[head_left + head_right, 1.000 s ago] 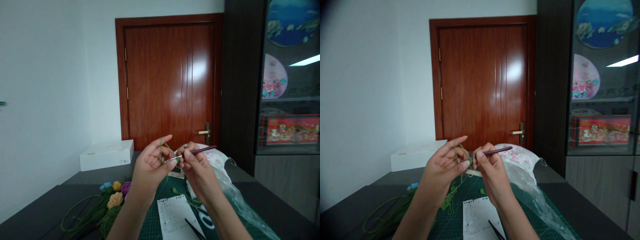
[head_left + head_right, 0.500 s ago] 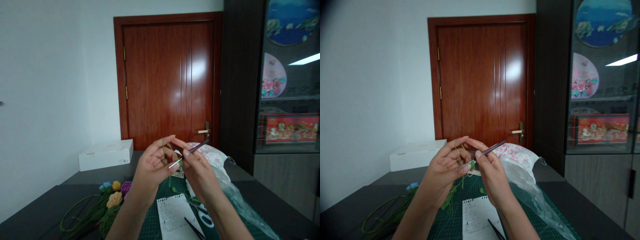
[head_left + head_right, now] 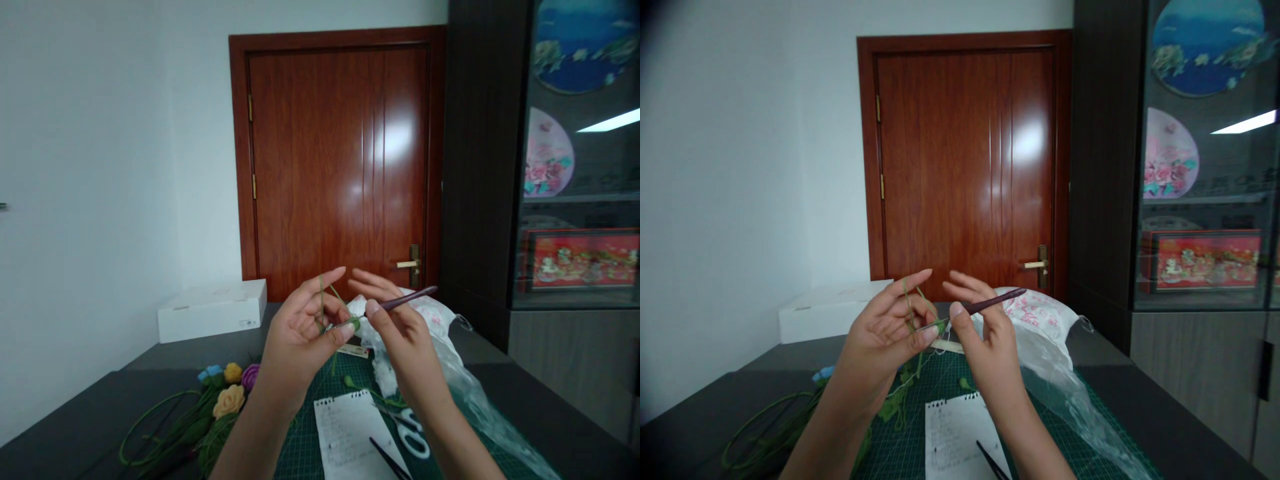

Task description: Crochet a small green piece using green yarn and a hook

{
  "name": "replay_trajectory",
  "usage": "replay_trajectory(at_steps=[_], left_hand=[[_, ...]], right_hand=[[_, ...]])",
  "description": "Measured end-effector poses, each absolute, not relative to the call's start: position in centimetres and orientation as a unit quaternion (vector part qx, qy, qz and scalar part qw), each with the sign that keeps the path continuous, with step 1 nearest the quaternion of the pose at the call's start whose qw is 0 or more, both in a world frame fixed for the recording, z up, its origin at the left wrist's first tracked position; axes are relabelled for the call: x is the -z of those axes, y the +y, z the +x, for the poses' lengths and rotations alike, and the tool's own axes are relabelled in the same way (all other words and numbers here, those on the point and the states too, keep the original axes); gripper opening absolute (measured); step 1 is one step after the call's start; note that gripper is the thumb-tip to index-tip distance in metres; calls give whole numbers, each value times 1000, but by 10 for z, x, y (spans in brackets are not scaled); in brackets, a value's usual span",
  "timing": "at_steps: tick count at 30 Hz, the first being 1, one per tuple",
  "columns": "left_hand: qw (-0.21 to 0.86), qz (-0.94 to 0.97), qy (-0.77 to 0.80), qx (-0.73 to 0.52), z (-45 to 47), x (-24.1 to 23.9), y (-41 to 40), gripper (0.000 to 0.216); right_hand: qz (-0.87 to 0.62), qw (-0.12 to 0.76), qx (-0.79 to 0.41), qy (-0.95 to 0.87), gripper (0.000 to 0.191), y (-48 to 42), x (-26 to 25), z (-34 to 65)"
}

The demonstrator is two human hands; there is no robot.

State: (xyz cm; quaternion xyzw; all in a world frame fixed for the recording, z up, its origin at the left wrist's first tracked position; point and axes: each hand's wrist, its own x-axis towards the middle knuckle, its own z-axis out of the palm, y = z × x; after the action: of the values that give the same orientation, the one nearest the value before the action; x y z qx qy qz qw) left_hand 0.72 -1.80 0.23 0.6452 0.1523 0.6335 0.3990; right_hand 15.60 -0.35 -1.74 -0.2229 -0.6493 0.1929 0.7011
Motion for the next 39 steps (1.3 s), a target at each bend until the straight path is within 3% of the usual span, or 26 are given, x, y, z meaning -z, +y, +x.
replay_trajectory(at_steps=[3, 6, 16, 26, 30, 34, 39], left_hand=[[398, 646, 149, -634, 7, -3, -18, 62], [389, 650, 150, -635, 7, -4, -18, 62], [340, 673, 160, -637, 8, -1, -20, 53], [325, 691, 170, -623, 11, -2, -18, 59], [328, 690, 183, -619, 11, -2, -15, 62], [330, 689, 200, -614, 10, -1, -10, 65], [351, 685, 213, -602, 9, 2, -3, 66]], right_hand=[[-205, 704, -201, -650, 34, -3, 16, 158], [-191, 706, -179, -659, 20, -4, 16, 159], [-188, 652, -372, -634, 17, -5, 18, 155], [-181, 770, -463, -400, 31, -4, 24, 135], [-187, 759, -457, -424, 37, 0, 24, 139], [-212, 735, -446, -464, 26, 7, 26, 144], [-209, 698, -458, -509, 27, 15, 27, 147]])
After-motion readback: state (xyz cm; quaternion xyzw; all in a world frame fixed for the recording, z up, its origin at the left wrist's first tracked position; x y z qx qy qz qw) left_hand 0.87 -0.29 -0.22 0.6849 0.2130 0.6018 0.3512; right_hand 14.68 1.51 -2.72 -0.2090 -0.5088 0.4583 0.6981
